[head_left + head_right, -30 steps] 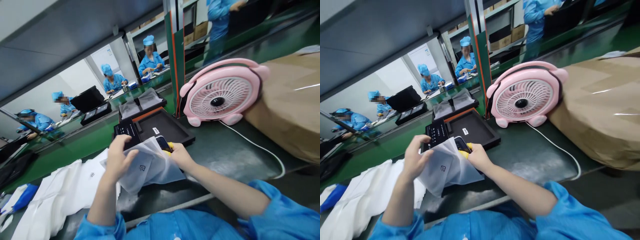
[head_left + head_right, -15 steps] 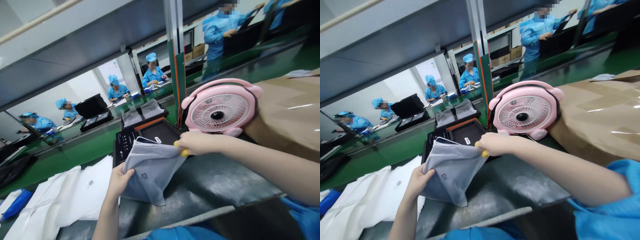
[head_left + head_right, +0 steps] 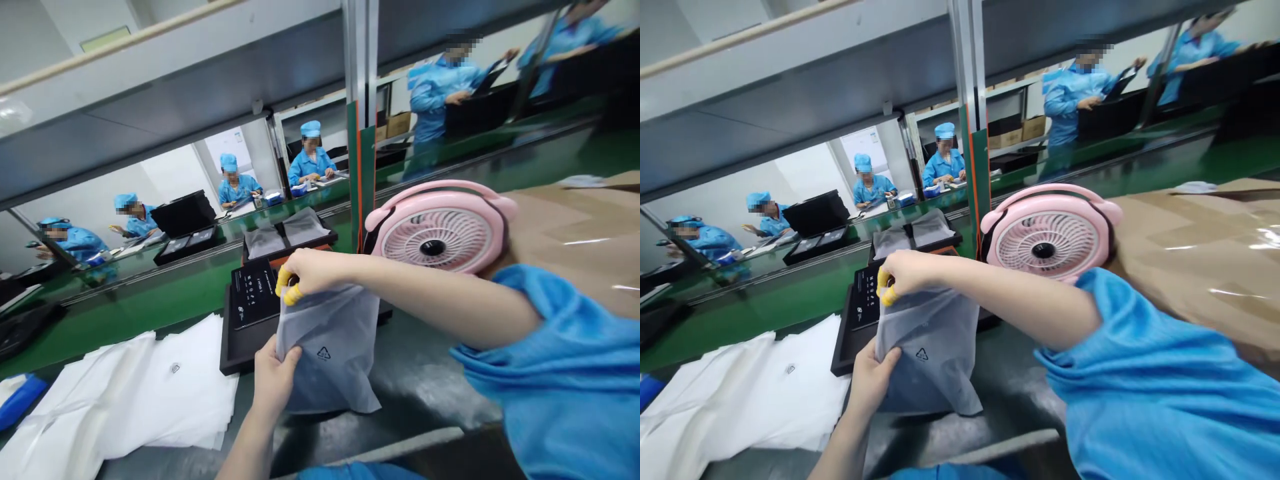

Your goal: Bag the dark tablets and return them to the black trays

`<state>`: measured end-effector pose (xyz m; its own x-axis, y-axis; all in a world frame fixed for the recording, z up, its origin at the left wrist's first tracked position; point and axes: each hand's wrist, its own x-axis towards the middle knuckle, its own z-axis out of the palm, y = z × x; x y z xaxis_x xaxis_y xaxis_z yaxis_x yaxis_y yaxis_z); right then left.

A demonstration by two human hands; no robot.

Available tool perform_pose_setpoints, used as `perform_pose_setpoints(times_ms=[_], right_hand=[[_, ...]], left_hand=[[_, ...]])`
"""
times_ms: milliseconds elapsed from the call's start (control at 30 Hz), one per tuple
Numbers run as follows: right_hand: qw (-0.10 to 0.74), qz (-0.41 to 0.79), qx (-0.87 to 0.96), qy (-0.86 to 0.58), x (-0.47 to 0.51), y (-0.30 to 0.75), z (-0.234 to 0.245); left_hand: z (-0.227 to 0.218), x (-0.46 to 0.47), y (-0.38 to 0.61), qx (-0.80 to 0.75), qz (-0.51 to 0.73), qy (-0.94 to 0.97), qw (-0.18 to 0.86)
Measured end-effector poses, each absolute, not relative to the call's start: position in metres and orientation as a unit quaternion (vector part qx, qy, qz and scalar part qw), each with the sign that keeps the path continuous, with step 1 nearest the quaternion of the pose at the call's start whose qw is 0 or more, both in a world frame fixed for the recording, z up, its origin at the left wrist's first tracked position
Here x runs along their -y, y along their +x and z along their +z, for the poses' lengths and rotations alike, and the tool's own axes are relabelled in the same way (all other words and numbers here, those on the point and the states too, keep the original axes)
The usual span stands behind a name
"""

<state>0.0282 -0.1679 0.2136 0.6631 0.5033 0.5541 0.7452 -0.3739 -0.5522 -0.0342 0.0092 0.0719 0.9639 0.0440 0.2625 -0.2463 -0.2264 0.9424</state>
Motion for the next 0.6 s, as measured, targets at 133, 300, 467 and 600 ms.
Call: perform_pose_setpoints(times_ms=[133, 300, 467, 600], right_hand=[[0.514, -0.217, 0.338, -0.758, 0.178, 0.049, 0.238], [0.488, -0.194, 0.320, -0.788, 0.189, 0.043, 0.225], [0.339, -0.090, 0.271, -0.896, 0.195, 0.043, 0.201], [0.563, -0.359, 0.169, -0.725, 0.227, 0.052, 0.193]], left_hand=[[0.073, -0.010, -0.033, 0.037, 0.105, 0.757, 0.644], [0.066, -0.016, -0.028, 0.026, 0.112, 0.742, 0.660], [0.059, -0.018, -0.026, 0.019, 0.109, 0.751, 0.651], [0.055, -0.019, -0.022, 0.005, 0.087, 0.742, 0.665]])
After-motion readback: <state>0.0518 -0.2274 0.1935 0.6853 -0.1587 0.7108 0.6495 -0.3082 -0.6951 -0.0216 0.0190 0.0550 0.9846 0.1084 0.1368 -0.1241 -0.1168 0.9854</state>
